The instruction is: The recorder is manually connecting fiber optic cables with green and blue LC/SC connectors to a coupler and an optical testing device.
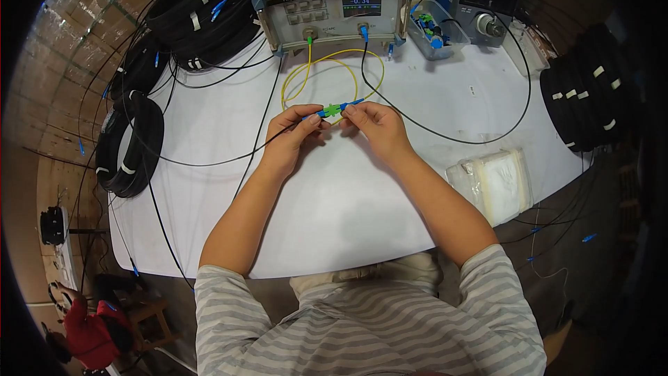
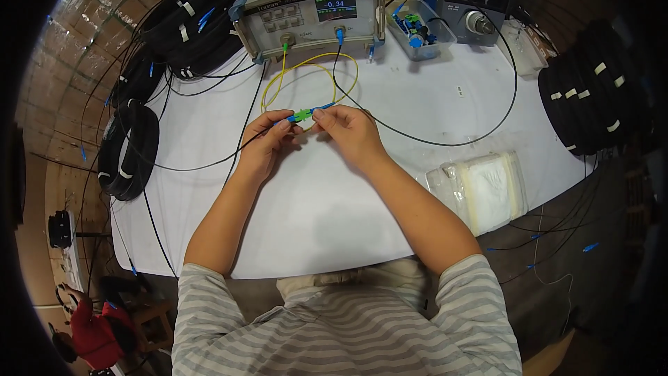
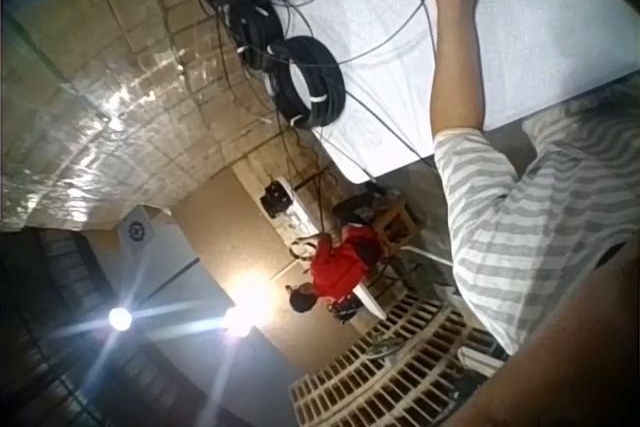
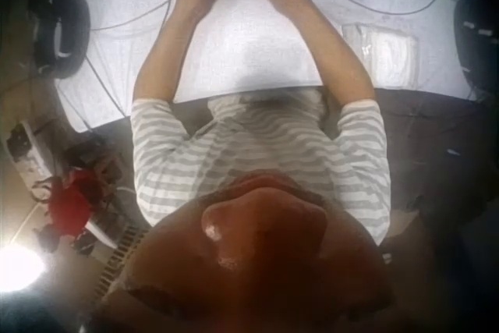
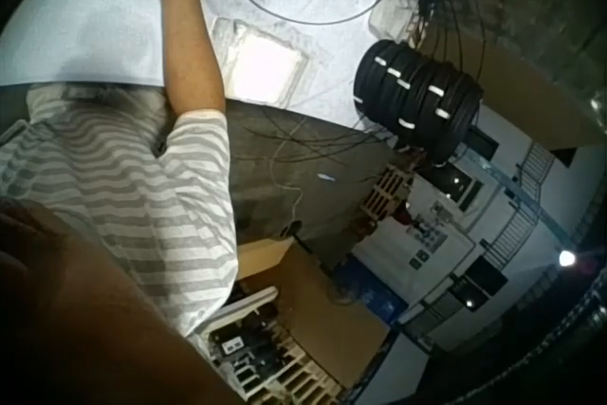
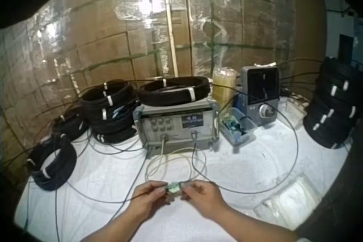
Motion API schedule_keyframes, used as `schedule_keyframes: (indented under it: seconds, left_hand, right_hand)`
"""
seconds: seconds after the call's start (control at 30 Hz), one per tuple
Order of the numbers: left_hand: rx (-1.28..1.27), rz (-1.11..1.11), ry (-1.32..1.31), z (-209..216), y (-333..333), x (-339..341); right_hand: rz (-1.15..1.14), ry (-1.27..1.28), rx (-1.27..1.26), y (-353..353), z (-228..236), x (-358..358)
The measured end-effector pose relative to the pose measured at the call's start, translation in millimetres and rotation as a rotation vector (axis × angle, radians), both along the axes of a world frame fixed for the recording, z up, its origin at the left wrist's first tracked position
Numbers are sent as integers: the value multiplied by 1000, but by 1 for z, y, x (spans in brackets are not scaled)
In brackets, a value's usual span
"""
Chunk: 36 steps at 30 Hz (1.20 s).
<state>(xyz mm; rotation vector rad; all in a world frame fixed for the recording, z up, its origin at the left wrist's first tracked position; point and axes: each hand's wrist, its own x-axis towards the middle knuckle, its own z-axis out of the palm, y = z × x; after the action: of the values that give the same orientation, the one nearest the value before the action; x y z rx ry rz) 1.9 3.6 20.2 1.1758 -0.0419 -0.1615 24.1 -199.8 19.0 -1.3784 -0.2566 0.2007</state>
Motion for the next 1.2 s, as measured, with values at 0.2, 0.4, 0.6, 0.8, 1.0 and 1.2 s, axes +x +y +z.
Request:
schedule_keyframes:
  seconds: [0.2,0.4,0.6,0.8,1.0,1.2]
  left_hand:
    - [108,-63,-23,4,-2,-1]
    - [142,-73,9,6,-7,0]
    - [148,-100,-9,9,-4,2]
    - [50,-129,-17,2,-3,4]
    - [17,-165,-9,1,1,5]
    - [27,-185,-31,2,1,4]
  right_hand:
    - [81,70,107,-6,-6,6]
    - [79,115,189,-5,-5,5]
    - [118,80,157,-7,-6,9]
    - [196,154,234,-10,-10,12]
    - [214,143,222,-10,-9,12]
    - [223,126,216,-9,-11,13]
